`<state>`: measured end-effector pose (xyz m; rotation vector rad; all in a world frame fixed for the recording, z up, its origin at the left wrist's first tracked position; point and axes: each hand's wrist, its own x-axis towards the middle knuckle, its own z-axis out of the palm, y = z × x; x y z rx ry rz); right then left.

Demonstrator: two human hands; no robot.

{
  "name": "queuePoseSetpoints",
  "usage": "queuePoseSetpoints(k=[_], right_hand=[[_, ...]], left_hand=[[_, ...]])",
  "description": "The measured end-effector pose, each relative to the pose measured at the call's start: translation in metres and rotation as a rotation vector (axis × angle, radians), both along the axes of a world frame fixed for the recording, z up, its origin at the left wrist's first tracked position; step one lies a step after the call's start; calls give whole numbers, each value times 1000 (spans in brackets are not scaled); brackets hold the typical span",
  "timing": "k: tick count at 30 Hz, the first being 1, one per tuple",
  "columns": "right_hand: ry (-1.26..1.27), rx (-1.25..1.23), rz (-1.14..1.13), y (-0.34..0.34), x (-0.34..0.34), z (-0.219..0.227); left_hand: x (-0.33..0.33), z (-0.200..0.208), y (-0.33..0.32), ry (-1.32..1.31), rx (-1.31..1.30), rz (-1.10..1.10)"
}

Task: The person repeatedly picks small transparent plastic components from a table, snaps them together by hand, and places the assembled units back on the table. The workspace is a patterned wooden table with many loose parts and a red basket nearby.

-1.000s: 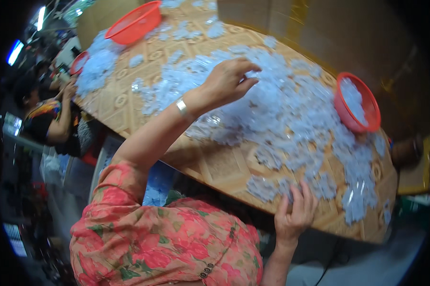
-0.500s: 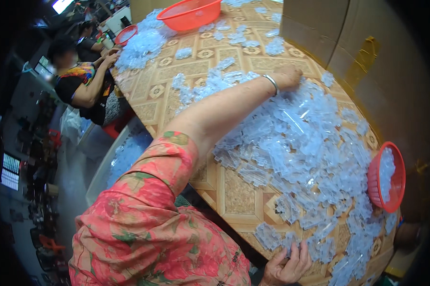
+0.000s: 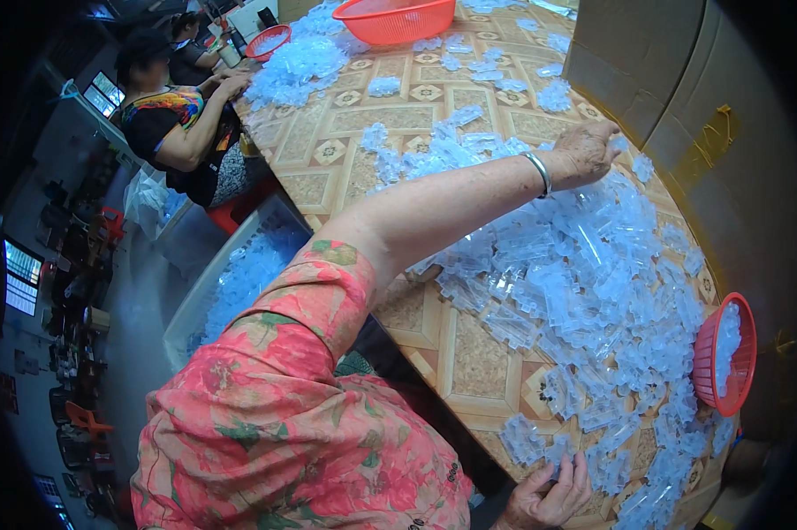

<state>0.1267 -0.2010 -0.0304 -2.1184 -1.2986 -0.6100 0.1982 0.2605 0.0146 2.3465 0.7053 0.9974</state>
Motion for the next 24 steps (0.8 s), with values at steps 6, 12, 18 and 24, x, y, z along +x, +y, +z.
queuePoseSetpoints(k=[6,12,18,24], right_hand=[[-1,3,-30,2,-3,1],[24,37,-27,-4,3,-7],[107,73,3,0,2,5],[398,236,2,-3,-21,19]], left_hand=[[-54,48,-74,-251,-738,-490],[-123,49,-175,-430,-1386,-808],[-170,18,-244,-385,-1631,-954],[-187,-6,-283,-289,-1643,-968]])
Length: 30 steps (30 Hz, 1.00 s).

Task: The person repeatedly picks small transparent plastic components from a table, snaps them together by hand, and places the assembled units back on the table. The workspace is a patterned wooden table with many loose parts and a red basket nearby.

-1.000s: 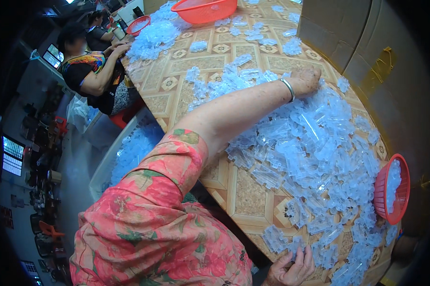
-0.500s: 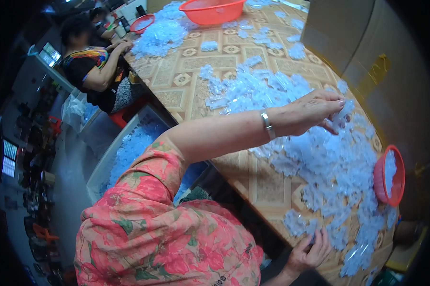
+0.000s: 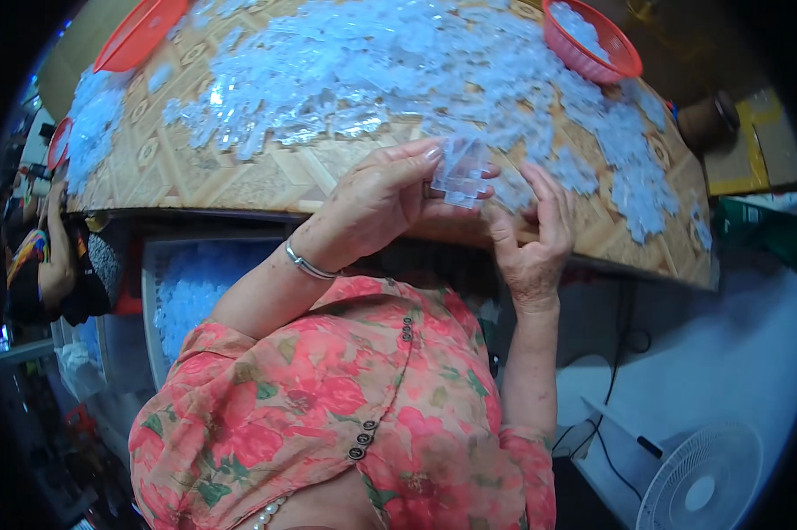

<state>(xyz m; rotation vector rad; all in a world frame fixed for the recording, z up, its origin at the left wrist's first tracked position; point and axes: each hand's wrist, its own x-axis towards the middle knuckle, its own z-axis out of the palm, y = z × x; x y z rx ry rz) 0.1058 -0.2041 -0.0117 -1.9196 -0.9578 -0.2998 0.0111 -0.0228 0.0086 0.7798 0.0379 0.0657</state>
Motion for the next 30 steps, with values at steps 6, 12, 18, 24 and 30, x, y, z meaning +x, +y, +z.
queuePoseSetpoints(k=[6,12,18,24,30], right_hand=[[-68,36,128,9,-9,5],[-49,68,202,11,1,0],[319,129,224,9,-7,1],[347,211,339,13,-8,2],[705,435,487,10,-11,13]], left_hand=[[-6,5,-4,39,24,-91],[-3,11,-6,51,162,-177],[0,16,-7,60,197,-151],[1,8,-7,65,87,-196],[0,7,-17,44,38,-254]])
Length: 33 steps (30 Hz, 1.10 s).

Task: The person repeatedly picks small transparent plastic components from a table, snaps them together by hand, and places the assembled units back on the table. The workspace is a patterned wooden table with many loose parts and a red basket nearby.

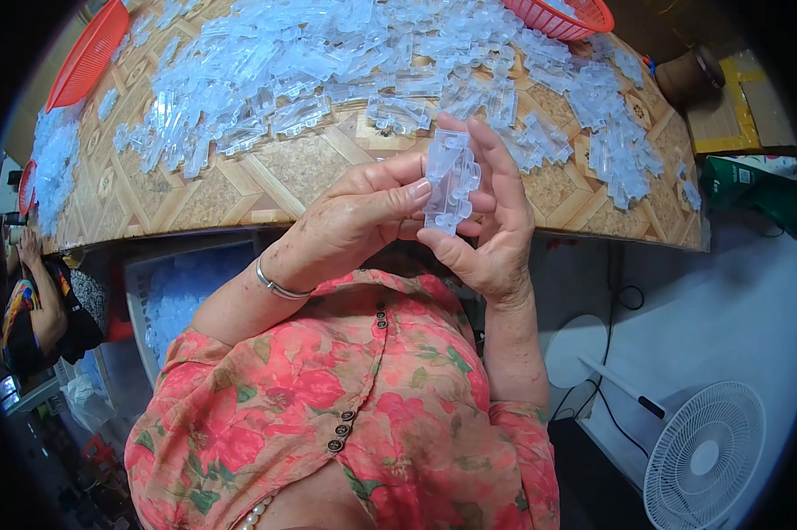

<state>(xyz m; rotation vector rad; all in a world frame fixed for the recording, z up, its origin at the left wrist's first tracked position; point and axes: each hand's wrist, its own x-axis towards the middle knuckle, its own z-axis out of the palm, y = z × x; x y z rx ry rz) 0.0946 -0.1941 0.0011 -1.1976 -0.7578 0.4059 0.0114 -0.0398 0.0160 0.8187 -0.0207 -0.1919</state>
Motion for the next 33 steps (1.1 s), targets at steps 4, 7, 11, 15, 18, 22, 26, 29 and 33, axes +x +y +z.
queuePoseSetpoints(k=[4,7,11,15,18,22,26,29,33], right_hand=[[-49,15,39,-2,1,-4],[32,71,-3,-7,-2,-6],[119,111,-155,-22,7,2],[78,21,-265,-27,12,2],[164,33,-246,-26,7,-7],[198,15,-161,-24,3,-9],[249,-27,-86,-25,2,-13],[284,-37,-32,-25,2,-17],[336,-5,30,-20,2,-13]], left_hand=[[-1,-5,-3,2,15,-9],[-4,-3,-3,-8,86,-24],[-4,10,23,-147,633,216],[-2,-6,35,-272,1409,569],[-1,-13,25,-383,1519,569],[1,-19,24,-460,1679,567],[-2,-16,26,-361,1734,540],[-1,-19,26,-292,1636,592],[1,-25,28,-156,1186,586]])
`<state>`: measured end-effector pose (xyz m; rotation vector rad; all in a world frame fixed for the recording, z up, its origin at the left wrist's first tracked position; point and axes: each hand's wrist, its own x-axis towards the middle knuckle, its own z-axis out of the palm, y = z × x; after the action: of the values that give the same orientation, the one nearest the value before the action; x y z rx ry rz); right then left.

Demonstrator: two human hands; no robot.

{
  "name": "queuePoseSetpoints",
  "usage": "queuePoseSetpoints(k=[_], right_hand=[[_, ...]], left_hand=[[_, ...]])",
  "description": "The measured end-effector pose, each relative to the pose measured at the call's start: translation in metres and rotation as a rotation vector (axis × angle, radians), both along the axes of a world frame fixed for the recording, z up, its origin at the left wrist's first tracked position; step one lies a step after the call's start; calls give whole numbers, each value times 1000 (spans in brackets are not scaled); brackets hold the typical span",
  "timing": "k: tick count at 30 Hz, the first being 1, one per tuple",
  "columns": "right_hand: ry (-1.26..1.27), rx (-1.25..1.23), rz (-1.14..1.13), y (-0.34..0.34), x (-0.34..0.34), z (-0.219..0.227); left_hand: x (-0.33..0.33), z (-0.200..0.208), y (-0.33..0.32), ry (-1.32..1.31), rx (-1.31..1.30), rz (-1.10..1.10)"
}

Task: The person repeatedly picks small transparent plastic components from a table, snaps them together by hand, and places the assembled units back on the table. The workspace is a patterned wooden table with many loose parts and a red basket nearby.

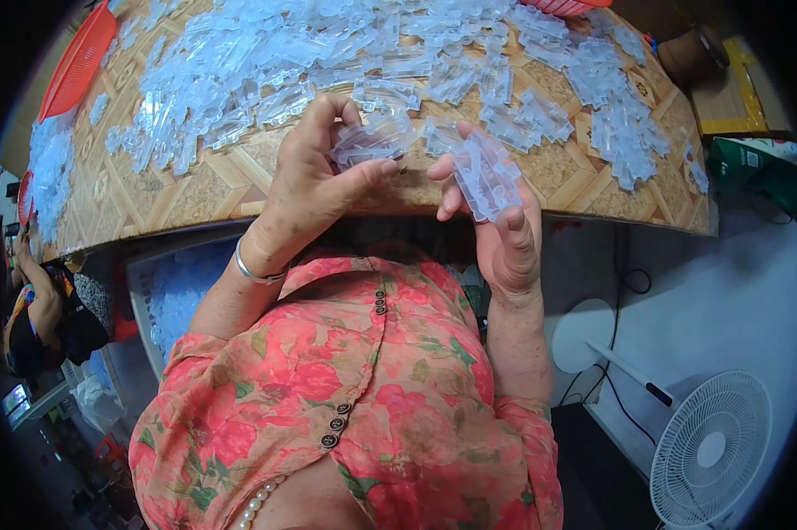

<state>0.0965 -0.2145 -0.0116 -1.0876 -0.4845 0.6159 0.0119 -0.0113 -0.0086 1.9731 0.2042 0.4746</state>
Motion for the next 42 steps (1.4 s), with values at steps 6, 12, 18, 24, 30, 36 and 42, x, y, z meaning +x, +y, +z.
queuePoseSetpoints(k=[6,12,18,24,30,36,42], right_hand=[[-19,-1,1,4,-1,3],[-105,20,-55,3,1,-6],[-359,-232,-200,12,-11,10],[-873,-537,-345,14,-4,12],[-1047,-632,-398,20,-6,19],[-1005,-598,-348,21,-6,18],[-487,-306,-267,23,-11,17]], left_hand=[[3,6,-9,54,-547,-178],[0,12,-15,122,-1121,-295],[-1,15,-19,153,-1149,-322],[-3,15,-18,199,-1065,-327],[-1,10,-20,133,-922,-375],[-3,17,-19,151,-846,-361],[-4,14,-19,129,-1093,-313]])
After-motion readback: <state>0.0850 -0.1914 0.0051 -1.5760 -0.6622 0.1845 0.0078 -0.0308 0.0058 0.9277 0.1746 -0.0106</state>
